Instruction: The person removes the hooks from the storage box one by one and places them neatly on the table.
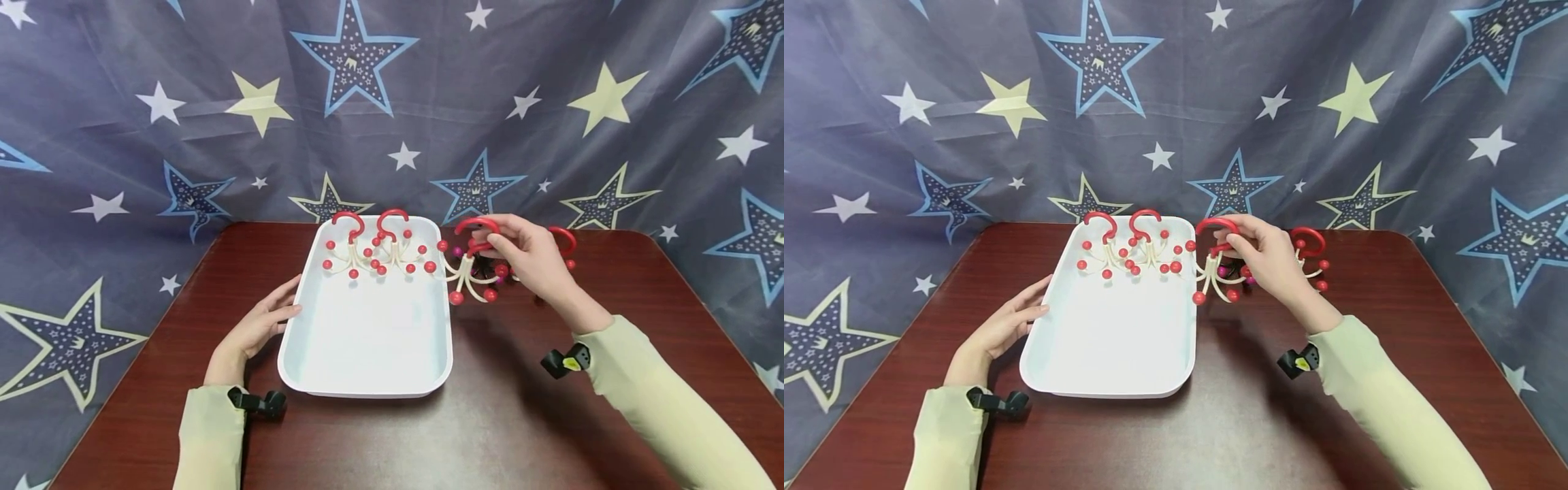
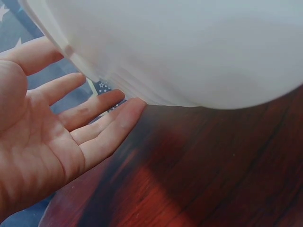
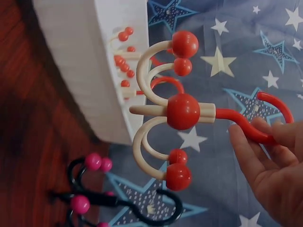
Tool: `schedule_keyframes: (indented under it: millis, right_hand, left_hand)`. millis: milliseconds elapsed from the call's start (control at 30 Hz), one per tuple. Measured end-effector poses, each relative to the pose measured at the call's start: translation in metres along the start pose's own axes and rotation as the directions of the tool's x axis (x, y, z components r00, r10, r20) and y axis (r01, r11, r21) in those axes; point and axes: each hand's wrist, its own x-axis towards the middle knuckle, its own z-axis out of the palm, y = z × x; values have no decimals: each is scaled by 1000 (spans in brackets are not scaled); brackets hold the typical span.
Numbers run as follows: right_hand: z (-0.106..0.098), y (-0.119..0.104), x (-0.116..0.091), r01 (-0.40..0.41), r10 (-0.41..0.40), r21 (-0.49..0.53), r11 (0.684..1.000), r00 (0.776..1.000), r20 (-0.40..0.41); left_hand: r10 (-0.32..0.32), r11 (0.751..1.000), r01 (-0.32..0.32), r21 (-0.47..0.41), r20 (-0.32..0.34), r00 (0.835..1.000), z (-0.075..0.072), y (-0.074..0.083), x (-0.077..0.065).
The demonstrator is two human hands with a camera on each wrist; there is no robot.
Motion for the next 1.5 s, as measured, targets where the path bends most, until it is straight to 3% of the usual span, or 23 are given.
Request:
schedule_keyframes:
  millis: [267, 767, 1500]
  right_hand:
    - [-16, 14, -14, -12, 12, -1, 1000, 1000, -24]
    - [-26, 43, -28, -48, 35, -175, 983, 997, -74]
    - [-20, 73, -45, -113, 107, -83, 990, 992, -71]
  left_hand:
    - [9, 1000, -9, -3, 6, 1000, 0, 0, 0]
    - [20, 1000, -20, -13, 18, 1000, 1, 0, -1]
    - [16, 1000, -16, -20, 16, 1000, 0, -1, -1]
